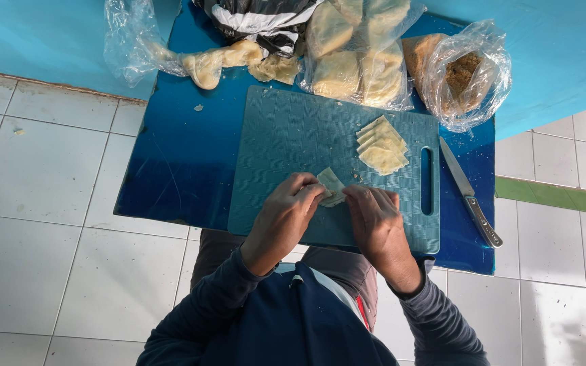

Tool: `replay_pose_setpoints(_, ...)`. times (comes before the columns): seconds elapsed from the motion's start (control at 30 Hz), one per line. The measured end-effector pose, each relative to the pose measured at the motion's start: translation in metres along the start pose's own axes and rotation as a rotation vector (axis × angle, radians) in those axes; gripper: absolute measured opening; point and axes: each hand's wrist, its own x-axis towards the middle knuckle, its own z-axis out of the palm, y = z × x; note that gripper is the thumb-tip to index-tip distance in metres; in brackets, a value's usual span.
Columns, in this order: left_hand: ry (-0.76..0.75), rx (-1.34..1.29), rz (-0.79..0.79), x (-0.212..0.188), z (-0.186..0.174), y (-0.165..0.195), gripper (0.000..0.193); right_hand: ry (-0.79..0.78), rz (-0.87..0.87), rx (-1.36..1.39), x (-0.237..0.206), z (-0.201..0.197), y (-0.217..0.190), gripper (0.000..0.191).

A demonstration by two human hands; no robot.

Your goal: The person sits at a small table and folds triangular pastry wrappers around a spoonful of brown filling, pinching the dough closed by hand and setting the folded pastries with a stack of prepared dough pieces. They repeat this folding cycle with new wrappers throughout the clip.

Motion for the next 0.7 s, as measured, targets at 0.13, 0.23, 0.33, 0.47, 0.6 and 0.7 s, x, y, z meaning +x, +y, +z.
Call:
replay_pose_setpoints(0.13, -0.003, 0.011, 0.005, 0.000, -0.001, -0.001, 0.018, 0.006, 0.014, 0.095, 0.003, 0.006, -0.004, 0.023)
replay_pose_setpoints(0.23, -0.017, 0.002, 0.002, 0.001, -0.003, -0.002, 0.019, -0.011, 0.023, 0.115, 0.004, 0.009, -0.006, 0.025)
replay_pose_setpoints(0.33, -0.024, -0.016, 0.007, 0.002, -0.007, -0.001, 0.023, -0.021, -0.022, 0.099, 0.007, 0.012, -0.007, 0.028)
replay_pose_setpoints(0.47, -0.019, -0.053, 0.008, 0.003, -0.009, -0.001, 0.029, -0.038, -0.033, 0.082, 0.011, 0.016, -0.008, 0.028)
replay_pose_setpoints(0.6, -0.036, -0.030, 0.023, 0.002, -0.008, -0.002, 0.024, -0.067, -0.033, 0.095, 0.014, 0.014, -0.005, 0.024)
replay_pose_setpoints(0.7, -0.063, 0.012, 0.029, 0.001, -0.006, -0.002, 0.022, -0.103, -0.146, -0.013, 0.019, 0.009, 0.002, 0.025)
